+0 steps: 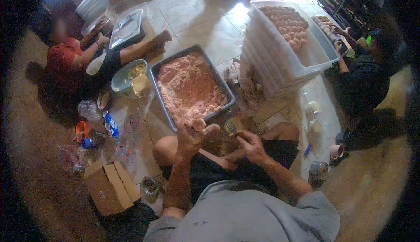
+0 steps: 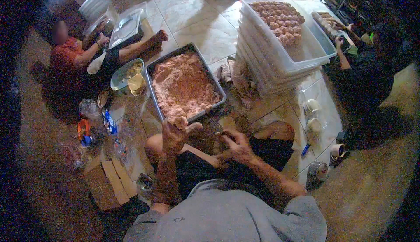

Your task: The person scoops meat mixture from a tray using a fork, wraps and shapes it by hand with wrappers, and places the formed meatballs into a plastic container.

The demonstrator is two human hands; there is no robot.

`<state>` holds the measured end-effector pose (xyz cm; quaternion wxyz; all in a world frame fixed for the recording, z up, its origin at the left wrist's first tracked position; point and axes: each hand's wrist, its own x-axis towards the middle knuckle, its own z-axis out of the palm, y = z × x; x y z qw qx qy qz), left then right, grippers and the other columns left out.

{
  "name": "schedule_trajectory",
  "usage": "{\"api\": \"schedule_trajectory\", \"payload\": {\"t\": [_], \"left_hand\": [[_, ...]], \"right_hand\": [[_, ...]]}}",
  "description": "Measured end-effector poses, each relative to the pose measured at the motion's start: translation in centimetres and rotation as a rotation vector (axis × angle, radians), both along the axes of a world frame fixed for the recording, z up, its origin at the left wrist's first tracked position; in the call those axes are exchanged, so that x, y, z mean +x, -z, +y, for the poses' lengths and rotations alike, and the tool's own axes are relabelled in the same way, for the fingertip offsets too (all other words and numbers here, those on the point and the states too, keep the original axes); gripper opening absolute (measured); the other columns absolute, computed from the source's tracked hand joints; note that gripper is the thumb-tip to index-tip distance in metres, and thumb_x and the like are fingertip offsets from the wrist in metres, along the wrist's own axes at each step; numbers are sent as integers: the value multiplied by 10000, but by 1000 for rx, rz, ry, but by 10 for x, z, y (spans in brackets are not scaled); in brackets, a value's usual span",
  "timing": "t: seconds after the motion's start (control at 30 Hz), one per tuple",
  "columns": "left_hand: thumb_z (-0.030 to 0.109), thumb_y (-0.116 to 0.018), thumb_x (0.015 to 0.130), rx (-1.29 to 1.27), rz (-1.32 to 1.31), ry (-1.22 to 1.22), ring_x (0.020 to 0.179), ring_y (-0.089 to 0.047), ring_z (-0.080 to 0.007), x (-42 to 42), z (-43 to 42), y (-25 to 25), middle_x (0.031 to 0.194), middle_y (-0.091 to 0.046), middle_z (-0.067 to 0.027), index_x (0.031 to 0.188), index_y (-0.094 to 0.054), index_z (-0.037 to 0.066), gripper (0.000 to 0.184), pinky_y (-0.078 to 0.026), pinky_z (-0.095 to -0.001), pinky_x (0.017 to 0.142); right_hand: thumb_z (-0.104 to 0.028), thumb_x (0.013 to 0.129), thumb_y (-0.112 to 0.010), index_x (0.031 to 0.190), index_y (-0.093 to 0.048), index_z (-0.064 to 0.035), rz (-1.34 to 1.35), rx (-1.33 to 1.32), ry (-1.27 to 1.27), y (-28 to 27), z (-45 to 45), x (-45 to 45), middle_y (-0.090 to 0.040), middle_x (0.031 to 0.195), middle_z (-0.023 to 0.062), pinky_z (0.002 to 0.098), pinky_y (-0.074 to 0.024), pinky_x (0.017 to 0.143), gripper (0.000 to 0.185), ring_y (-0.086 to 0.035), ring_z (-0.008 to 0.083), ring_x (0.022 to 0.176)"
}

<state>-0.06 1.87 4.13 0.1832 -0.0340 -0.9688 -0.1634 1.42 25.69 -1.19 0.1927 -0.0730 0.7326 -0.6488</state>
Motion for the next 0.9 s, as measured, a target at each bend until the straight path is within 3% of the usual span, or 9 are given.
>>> {"api": "schedule_trajectory", "payload": {"t": [0.07, 0.13, 0.2, 0.37, 0.43, 0.53, 0.6, 0.73, 0.9], "left_hand": [[260, -827, 826, 1489, -284, 376, 681, -627, -138, 4, -8, 10, 817, -661, -29, 839, -625, 33, 305, -508, -319, 604], [211, -820, 835, 1467, -365, 296, 621, -609, -120, 7, -3, -8, 803, -654, -7, 870, -618, 42, 265, -503, -297, 569], [145, -794, 838, 946, -257, 28, 663, -599, -102, 9, -2, -23, 805, -648, -5, 900, -619, 44, 211, -504, -276, 604], [108, -784, 807, 1350, -106, 183, 662, -562, -129, 4, 12, 26, 761, -609, -8, 850, -574, 30, 228, -467, -284, 591], [98, -772, 807, 870, -100, 500, 709, -584, -157, 3, 17, 31, 790, -610, -29, 879, -580, 16, 221, -493, -300, 639], [136, -823, 771, 896, -34, 358, 732, -587, -149, -1, 11, 30, 806, -597, -14, 895, -597, 39, 276, -498, -293, 652], [173, -877, 732, 951, 22, 218, 734, -580, -135, 0, 10, 21, 812, -580, 10, 905, -601, 63, 344, -496, -287, 642], [88, -833, 789, 1438, -435, 509, 756, -583, -109, 2, -23, 27, 794, -564, 1, 986, -575, 44, 328, -600, -392, 780], [214, -857, 772, 1140, -255, 231, 803, -620, -133, 4, 0, 1, 873, -665, -34, 969, -635, 48, 339, -514, -317, 695]], "right_hand": [[-110, 1013, -536, 1177, -662, -22, 46, 9, -9, -3, -2, 3, -678, 1050, 24, 265, -479, 845, 225, -603, 111, 937], [-60, 994, -553, 1138, -685, -1, -178, -83, 3, -9, -5, 3, -717, 1081, 74, 309, -497, 942, 204, -644, 163, 1047], [-57, 1001, -543, 1143, -680, 3, -170, -98, -45, -15, -5, 2, -707, 1097, 66, 305, -498, 938, 207, -640, 156, 1040], [-169, 972, -642, 1187, -653, 4, -215, -284, -99, 19, -9, 3, -661, 1122, 64, 325, -506, 913, 276, -632, 178, 1025], [-288, 845, -795, 1221, -627, -3, 355, -93, -286, 20, -13, -3, -623, 1103, 87, 360, -516, 882, 500, -630, 241, 1024], [-349, 701, -892, 1218, -620, -15, 450, 243, -242, -13, -8, -10, -605, 1060, 114, 383, -517, 867, 673, -622, 286, 1025], [-249, 785, -820, 1178, -638, -19, 475, 246, -141, -26, -4, -9, -618, 1056, 134, 368, -517, 867, 490, -633, 292, 1010], [-51, 953, -603, 1127, -657, 18, 162, 83, -11, -27, 5, -3, -623, 982, 77, 294, -473, 860, 195, -607, 180, 953], [-111, 951, -635, 1149, -676, -22, -220, -179, -132, -6, 2, 9, -633, 998, 70, 294, -493, 867, 220, -626, 173, 936]]}}
